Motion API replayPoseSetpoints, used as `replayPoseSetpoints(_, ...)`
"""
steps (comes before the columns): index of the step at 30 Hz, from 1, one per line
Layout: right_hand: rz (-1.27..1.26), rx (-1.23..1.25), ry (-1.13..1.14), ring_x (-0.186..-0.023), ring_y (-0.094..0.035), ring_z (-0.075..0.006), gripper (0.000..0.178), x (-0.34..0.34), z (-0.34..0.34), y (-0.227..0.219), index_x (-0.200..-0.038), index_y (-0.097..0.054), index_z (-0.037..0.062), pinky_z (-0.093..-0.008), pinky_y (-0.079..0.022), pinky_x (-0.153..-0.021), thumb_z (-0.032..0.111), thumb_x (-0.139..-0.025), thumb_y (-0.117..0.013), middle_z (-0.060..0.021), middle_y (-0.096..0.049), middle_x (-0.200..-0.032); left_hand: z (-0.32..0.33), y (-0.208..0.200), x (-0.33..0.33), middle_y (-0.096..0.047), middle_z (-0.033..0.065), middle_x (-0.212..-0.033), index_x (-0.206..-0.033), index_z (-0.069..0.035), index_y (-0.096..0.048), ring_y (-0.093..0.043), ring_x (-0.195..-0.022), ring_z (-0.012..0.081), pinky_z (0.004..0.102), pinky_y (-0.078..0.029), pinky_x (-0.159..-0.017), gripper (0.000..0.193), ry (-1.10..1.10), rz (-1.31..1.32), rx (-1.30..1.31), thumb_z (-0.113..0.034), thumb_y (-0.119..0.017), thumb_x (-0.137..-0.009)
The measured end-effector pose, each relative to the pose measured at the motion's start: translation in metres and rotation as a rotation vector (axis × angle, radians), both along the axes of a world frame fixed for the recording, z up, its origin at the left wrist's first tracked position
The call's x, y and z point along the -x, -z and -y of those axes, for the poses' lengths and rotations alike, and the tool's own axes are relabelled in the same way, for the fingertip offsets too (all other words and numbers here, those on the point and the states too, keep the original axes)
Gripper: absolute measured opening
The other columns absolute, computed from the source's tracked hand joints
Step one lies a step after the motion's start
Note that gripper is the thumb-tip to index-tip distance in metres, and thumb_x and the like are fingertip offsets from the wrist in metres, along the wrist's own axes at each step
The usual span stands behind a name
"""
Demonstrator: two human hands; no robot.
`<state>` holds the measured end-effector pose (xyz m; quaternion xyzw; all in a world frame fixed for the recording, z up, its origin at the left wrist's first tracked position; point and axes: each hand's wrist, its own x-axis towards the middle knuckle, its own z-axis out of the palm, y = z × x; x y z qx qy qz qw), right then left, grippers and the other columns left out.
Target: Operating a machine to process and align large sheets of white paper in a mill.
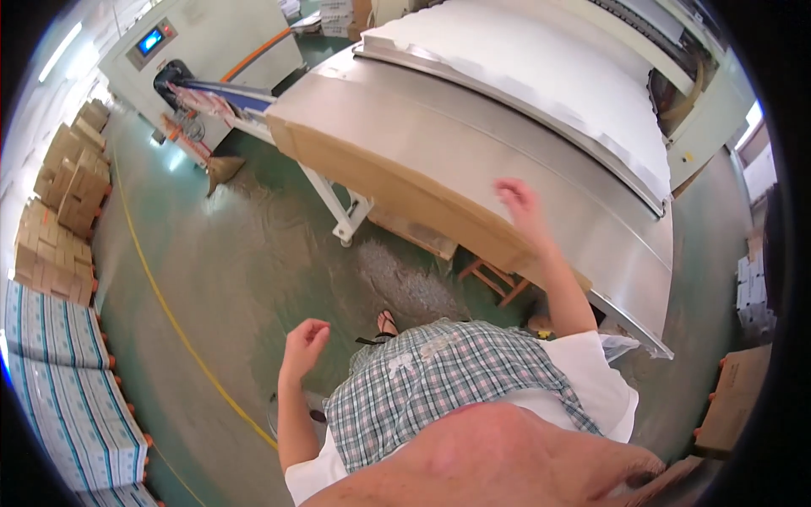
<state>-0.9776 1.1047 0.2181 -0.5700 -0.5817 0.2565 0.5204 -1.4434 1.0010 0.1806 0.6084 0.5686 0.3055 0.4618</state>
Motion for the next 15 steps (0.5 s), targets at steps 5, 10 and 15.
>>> replayPoseSetpoints(5,0.167,0.059,0.583,-0.088,-0.056,-0.015,0.02,-0.093,0.024,0.059,-0.101,-0.059,0.0043,-0.0265,-0.044,-0.078,0.016,-0.087,-0.051,-0.0064,-0.06,-0.093,-0.183,-0.013,0.04,-0.059,0.0031,-0.071,-0.086,0.0,-0.06,-0.053,-0.065,0.0087,0.0238,-0.044,-0.059,0.013,0.113,-0.093,-0.17,-0.012,-0.059,-0.081)
replayPoseSetpoints(10,0.473,0.221,1.147,-0.077,-0.059,-0.0232,0.021,-0.17,0.137,0.096,-0.096,-0.061,0.0024,-0.032,-0.046,-0.071,0.016,-0.085,-0.049,-0.0132,-0.062,-0.083,-0.392,-0.016,0.032,-0.058,0.0149,-0.074,-0.08,0.0,-0.059,-0.057,-0.068,0.0264,0.0321,-0.045,-0.061,0.011,0.207,-0.226,-0.576,-0.011,-0.058,-0.078)
replayPoseSetpoints(15,0.65,0.541,1.434,-0.08,-0.06,-0.0315,0.02,-0.228,0.234,0.125,-0.091,-0.062,0.0061,-0.0418,-0.047,-0.069,0.016,-0.082,-0.047,-0.0166,-0.062,-0.086,-0.574,-0.006,-0.006,-0.061,0.0176,-0.079,-0.08,-0.002,-0.06,-0.058,-0.077,0.0336,0.0407,-0.046,-0.069,0.019,0.049,-0.552,-0.696,-0.02,-0.053,-0.079)
